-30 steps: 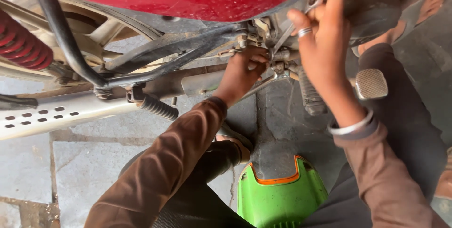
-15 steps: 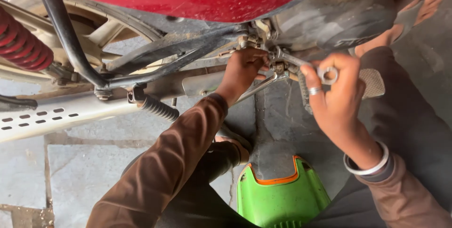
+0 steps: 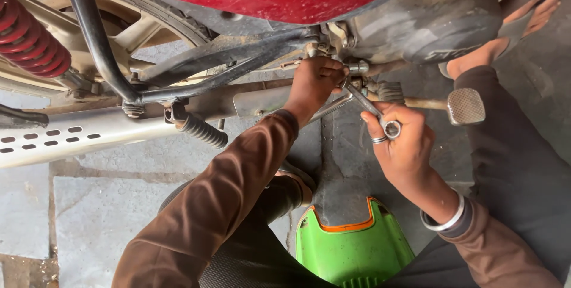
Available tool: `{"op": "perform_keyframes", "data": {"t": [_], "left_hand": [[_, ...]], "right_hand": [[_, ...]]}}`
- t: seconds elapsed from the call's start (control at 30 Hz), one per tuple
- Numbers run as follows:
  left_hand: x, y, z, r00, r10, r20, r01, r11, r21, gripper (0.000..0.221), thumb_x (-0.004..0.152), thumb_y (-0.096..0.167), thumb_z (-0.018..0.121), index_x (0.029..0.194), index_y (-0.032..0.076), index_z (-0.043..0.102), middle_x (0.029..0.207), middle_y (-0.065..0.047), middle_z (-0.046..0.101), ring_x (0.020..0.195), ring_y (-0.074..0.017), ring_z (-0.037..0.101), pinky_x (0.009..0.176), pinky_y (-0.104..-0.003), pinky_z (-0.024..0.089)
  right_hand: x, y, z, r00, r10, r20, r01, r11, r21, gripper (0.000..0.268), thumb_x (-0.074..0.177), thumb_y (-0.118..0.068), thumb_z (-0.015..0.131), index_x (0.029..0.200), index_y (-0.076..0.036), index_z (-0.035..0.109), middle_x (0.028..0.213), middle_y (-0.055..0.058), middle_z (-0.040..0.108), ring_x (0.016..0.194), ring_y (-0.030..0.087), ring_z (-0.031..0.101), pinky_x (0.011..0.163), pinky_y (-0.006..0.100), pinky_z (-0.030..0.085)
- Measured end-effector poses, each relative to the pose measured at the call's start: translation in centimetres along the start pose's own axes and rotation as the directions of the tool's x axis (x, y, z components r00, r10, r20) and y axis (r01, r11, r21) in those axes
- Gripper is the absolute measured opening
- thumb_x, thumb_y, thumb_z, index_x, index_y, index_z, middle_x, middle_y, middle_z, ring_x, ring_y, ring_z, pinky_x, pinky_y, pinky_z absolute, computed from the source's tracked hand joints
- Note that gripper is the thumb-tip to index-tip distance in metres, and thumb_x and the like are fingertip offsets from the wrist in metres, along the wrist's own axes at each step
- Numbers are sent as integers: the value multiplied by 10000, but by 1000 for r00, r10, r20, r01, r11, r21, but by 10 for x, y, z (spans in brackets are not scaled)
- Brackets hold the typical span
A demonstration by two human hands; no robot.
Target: Adjusting and tightening bolts near the engine and exhaust mounting of a motorcycle.
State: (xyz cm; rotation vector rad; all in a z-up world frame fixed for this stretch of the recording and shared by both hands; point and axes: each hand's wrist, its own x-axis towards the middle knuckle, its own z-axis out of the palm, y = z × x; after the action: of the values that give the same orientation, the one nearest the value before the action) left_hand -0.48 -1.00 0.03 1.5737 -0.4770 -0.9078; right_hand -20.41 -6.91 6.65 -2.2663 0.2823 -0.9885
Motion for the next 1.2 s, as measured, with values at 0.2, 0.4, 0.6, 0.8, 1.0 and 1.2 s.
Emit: {"op": "perform_keyframes", "data": {"t": [0.2,0.4,0.6,0.8,1.0,1.2], "left_hand": [[10,-17,4,999,2,-46,-6,997,-75,191,948,60,682,1064,-85,727,926,-133,775,823,-155,754,726,-276,663],[9,-19,4,997,60,-39,-63,996,-70,192,887,-43,683,1065,-113,700,957,-158,771,845,-169,759,761,-272,676],[8,-11,5,998,31,-59,-36,995,-89,171,915,-28,664,1063,-100,711,965,-151,772,845,-171,763,748,-277,678],[5,-10,2,998,56,-37,-55,998,12,167,932,29,692,1059,-71,738,959,-148,797,826,-166,771,740,-276,653],[0,-1,4,1000,20,-24,-21,998,-55,162,931,63,717,1033,-62,734,956,-115,782,837,-146,751,752,-279,660],[-6,12,7,999,-19,-35,19,1000,-14,154,920,53,749,1014,-69,746,920,-111,766,805,-131,715,747,-284,650]], "right_hand": [[-1,1,-1,999,-43,-9,43,999,-19,361,999,-46,763,1084,-4,415,987,229,725,838,257,742,707,342,566],[-3,12,1,997,-75,-8,74,997,-17,386,1004,-35,778,1095,-2,404,981,220,715,877,276,747,705,316,569],[-1,5,7,976,-215,41,214,976,31,397,939,11,789,1048,-12,408,788,163,602,848,299,723,848,438,640],[-4,-10,13,945,-278,171,290,956,-51,378,849,19,828,923,-42,463,688,100,526,803,344,689,846,487,631],[0,-19,17,927,-338,165,366,910,-192,298,844,18,798,913,-39,514,747,118,586,891,385,707,784,458,602],[5,-10,4,984,-150,100,151,988,-6,301,902,23,794,896,-42,500,773,123,580,858,318,689,840,458,613]]}}
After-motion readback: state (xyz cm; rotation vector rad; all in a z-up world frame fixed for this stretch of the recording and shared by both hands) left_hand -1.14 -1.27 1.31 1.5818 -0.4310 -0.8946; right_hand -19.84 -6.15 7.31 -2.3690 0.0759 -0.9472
